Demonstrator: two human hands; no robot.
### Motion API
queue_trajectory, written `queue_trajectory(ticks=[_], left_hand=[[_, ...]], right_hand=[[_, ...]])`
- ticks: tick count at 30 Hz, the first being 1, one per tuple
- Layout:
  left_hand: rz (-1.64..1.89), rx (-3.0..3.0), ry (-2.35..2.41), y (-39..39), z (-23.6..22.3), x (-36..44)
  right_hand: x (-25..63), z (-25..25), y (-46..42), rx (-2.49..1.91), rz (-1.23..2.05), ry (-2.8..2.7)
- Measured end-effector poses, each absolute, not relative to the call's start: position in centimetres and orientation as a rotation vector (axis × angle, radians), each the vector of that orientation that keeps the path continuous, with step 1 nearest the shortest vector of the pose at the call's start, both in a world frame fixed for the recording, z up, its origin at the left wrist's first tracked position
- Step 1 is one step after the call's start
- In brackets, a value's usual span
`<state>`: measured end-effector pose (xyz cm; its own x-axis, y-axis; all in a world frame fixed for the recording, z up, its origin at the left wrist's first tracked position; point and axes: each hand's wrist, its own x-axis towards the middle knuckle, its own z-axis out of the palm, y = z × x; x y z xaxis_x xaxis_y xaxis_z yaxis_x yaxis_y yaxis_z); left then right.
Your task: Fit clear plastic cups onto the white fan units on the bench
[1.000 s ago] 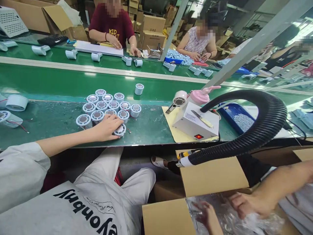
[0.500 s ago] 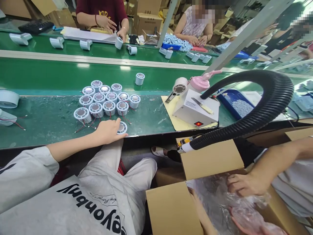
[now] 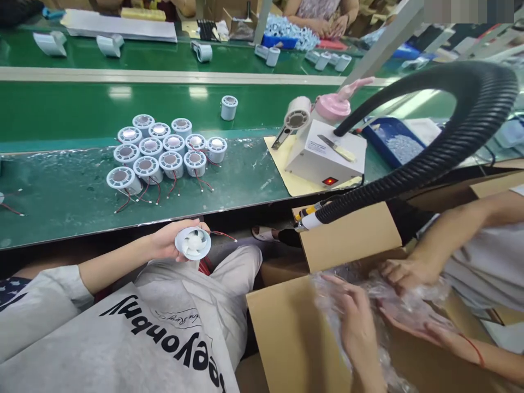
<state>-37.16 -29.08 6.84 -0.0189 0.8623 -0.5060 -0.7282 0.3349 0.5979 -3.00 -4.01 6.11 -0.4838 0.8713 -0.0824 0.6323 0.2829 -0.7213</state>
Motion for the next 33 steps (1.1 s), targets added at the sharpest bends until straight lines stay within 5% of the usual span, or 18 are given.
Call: queue_trajectory(ticks=[3, 7, 10, 14, 29, 33], left_hand=[[1.181, 0.227, 1.011, -28.2, 5.9, -36.7], [1.057, 0.452, 1.157, -27.8, 6.4, -36.5], [0.972, 0.934, 1.381, -28.1, 7.5, -36.5], [1.028, 1.361, 1.638, -29.1, 8.3, -36.3], [1.191, 1.446, 1.422, -29.7, 5.7, -36.5], [1.276, 1.061, 1.343, -30.1, 6.8, -35.7]], right_hand=[[-8.0, 8.1, -9.8, -0.687, 1.133, -2.562], [-14.0, 7.8, -14.5, -0.258, 0.683, -2.733], [-16.5, 7.4, -15.0, -0.273, 0.52, -2.779], [-17.5, 7.6, -14.0, -0.22, 0.837, -2.806], [-17.3, 7.8, -14.9, -0.511, 1.731, -2.062], [-16.9, 7.6, -14.9, -0.269, 1.511, -2.245]])
